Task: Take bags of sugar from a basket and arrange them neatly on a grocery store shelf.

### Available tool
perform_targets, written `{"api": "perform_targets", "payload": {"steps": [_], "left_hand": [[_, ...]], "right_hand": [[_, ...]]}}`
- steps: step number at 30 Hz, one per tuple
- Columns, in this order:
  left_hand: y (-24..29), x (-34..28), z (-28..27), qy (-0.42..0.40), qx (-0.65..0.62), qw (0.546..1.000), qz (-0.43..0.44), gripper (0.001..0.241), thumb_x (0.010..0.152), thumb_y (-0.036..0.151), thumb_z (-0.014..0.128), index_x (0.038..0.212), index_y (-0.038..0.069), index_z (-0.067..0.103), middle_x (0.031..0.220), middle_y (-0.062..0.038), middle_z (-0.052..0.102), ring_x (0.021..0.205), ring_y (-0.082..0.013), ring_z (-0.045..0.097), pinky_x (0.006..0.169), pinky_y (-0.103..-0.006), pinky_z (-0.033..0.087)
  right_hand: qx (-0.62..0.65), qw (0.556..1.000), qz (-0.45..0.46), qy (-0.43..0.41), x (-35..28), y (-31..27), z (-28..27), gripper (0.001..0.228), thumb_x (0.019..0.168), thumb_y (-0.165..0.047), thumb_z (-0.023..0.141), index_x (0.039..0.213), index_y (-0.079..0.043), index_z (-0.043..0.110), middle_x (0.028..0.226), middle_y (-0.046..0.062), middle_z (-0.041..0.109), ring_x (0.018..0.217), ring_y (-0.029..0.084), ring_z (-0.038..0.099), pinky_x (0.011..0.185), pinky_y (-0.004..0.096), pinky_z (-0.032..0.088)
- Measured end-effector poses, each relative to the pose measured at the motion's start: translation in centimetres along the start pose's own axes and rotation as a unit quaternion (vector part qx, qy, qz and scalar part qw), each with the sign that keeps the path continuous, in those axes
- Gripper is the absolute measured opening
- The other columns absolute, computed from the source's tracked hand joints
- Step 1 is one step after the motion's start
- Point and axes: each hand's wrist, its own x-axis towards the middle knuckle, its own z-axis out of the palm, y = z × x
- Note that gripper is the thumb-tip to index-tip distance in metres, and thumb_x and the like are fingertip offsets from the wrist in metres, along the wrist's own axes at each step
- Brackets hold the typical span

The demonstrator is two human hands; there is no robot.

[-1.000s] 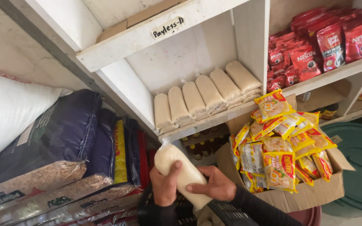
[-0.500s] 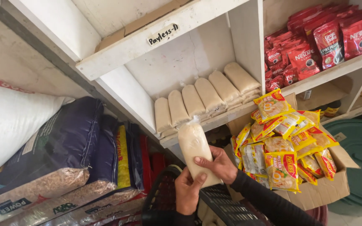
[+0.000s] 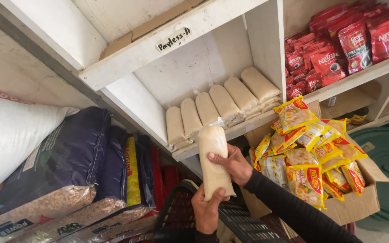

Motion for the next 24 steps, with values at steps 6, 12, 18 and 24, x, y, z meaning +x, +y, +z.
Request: {"api": "perform_targets", "payload": {"steps": [6,12,18,24], "left_hand": [[0.9,0.3,0.2,-0.004,0.025,1.0,-0.011,0.047,0.088,0.031,0.078,0.113,-0.009,0.072,0.092,-0.014,0.077,0.076,-0.0177,0.072,0.068,-0.0317,0.061],[-1.1,1.4,-0.7,0.013,-0.015,1.0,0.0,0.043,0.087,0.03,0.077,0.117,0.0,0.068,0.099,-0.008,0.075,0.082,-0.0148,0.069,0.073,-0.0311,0.058],[0.7,1.5,0.2,-0.024,0.028,0.998,0.056,0.04,0.093,0.026,0.076,0.114,-0.007,0.068,0.1,-0.009,0.074,0.089,-0.012,0.066,0.081,-0.0286,0.054],[1.4,2.5,1.0,-0.062,0.044,0.995,0.066,0.042,0.091,0.029,0.076,0.116,-0.004,0.068,0.101,-0.006,0.074,0.089,-0.0114,0.066,0.079,-0.028,0.055]], "right_hand": [[0.052,0.998,0.03,-0.004,2.4,-0.8,-1.1,0.03,0.089,-0.024,0.078,0.108,-0.002,0.072,0.09,0.008,0.075,0.075,0.017,0.071,0.067,0.036,0.06],[0.003,1.0,0.017,-0.013,2.8,-2.2,-0.2,0.028,0.088,-0.024,0.079,0.107,-0.004,0.074,0.091,0.004,0.076,0.077,0.013,0.072,0.069,0.033,0.061],[-0.01,1.0,0.001,-0.025,3.8,-3.1,-0.4,0.029,0.092,-0.027,0.079,0.102,0.0,0.072,0.086,0.007,0.074,0.07,0.016,0.07,0.063,0.034,0.059],[-0.046,0.997,-0.018,-0.062,2.5,-6.0,2.2,0.028,0.088,-0.029,0.074,0.111,-0.013,0.076,0.086,-0.001,0.076,0.073,0.007,0.069,0.066,0.027,0.058]]}}
